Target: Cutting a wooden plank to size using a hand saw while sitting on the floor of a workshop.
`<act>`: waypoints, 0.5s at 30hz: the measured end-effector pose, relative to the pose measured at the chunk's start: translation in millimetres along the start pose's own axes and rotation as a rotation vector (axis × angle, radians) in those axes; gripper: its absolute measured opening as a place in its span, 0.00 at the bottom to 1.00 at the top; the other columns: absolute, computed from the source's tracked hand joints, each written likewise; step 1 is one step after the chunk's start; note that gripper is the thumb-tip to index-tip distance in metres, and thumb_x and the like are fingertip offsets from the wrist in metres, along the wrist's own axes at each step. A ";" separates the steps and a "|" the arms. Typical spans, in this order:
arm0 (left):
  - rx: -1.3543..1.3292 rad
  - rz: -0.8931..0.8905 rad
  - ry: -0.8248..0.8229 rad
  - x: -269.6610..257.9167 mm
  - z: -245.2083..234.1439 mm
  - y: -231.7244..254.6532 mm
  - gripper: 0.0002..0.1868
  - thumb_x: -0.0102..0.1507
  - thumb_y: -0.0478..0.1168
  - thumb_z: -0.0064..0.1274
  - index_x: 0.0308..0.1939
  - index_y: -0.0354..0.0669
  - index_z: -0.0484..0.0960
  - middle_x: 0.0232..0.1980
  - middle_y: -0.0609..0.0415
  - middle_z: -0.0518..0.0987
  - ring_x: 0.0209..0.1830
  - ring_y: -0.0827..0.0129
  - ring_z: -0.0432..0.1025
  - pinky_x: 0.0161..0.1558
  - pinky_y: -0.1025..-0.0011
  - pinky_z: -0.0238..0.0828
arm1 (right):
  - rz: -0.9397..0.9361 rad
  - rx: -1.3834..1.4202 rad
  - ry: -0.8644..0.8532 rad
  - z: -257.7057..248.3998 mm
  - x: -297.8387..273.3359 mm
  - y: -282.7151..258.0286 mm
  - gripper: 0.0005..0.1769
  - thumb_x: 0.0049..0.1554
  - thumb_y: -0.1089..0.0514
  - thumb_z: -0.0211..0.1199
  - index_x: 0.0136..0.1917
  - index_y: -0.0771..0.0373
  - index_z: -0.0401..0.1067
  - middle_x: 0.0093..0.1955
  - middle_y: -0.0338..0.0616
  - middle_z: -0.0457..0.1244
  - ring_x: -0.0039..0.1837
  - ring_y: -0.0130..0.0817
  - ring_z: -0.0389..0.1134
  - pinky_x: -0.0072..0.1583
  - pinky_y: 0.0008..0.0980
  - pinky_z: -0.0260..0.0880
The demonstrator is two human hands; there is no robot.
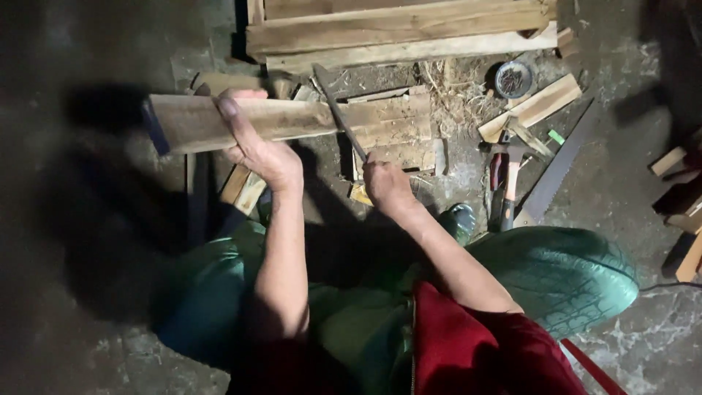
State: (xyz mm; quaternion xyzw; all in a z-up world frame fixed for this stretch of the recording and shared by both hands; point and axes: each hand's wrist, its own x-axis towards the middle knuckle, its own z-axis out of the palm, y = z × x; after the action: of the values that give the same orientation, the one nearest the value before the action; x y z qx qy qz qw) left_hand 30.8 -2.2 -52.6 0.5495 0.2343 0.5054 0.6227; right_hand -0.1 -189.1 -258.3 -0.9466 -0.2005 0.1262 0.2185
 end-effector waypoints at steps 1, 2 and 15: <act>-0.008 -0.026 0.000 -1.0 0.4 2.0 0.23 0.69 0.58 0.42 0.31 0.48 0.80 0.29 0.57 0.76 0.30 0.78 0.70 0.39 0.79 0.68 | -0.032 -0.025 0.041 9.3 1.4 -0.3 0.12 0.52 0.62 0.53 0.39 0.65 0.77 0.32 0.60 0.68 0.40 0.61 0.74 0.39 0.55 0.75; 0.000 -0.030 -0.002 1.4 -3.7 -4.5 0.23 0.69 0.58 0.42 0.31 0.48 0.80 0.29 0.57 0.76 0.30 0.78 0.70 0.39 0.79 0.68 | -0.028 -0.022 0.034 8.8 -4.0 -2.2 0.12 0.52 0.62 0.53 0.39 0.65 0.77 0.32 0.60 0.68 0.40 0.61 0.74 0.39 0.55 0.75; -0.606 -0.164 -0.176 20.4 -29.4 67.7 0.13 0.72 0.51 0.49 0.56 0.52 0.77 0.43 0.51 0.78 0.43 0.59 0.74 0.51 0.58 0.76 | 0.619 0.454 -0.170 -109.6 -14.9 -41.4 0.32 0.67 0.37 0.29 0.32 0.56 0.57 0.27 0.40 0.56 0.31 0.31 0.56 0.33 0.31 0.56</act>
State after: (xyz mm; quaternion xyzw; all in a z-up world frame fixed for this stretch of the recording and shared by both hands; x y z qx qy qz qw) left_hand -11.6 21.3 6.7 0.3600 0.0623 0.4508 0.8144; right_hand 9.0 -201.3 -141.2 -0.8761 0.1098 0.3054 0.3566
